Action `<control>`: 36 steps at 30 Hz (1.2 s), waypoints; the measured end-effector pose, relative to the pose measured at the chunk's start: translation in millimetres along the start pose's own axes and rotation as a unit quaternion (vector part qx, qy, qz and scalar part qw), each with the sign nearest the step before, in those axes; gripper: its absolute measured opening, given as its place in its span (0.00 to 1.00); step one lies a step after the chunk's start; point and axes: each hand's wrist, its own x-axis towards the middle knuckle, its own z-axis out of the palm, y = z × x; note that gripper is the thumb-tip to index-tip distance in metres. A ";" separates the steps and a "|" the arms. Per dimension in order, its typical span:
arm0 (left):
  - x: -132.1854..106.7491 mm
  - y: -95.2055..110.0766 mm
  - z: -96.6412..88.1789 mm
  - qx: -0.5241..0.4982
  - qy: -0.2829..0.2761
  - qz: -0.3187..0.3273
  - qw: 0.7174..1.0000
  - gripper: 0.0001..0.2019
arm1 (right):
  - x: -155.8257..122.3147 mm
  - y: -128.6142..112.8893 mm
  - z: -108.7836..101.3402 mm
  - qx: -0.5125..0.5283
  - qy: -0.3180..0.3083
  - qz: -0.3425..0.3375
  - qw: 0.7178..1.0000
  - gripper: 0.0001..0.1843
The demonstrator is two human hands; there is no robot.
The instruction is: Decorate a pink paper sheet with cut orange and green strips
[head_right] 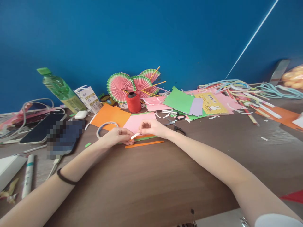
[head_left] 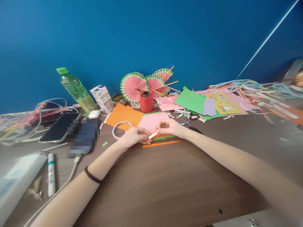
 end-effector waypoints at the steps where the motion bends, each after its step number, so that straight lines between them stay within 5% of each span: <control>1: -0.1 0.2 0.2 0.000 0.002 -0.002 1.000 0.08 | 0.1 0.0 -0.3 -0.002 0.001 0.003 1.000 0.10; 15: -0.2 -0.5 -0.4 0.012 0.006 -0.003 1.000 0.10 | 1.1 3.5 -3.6 -0.099 0.019 0.011 0.995 0.10; 36: 1.5 -3.3 -2.0 0.018 -0.013 0.012 1.000 0.11 | 0.0 -5.3 2.9 -0.111 0.021 0.042 0.993 0.13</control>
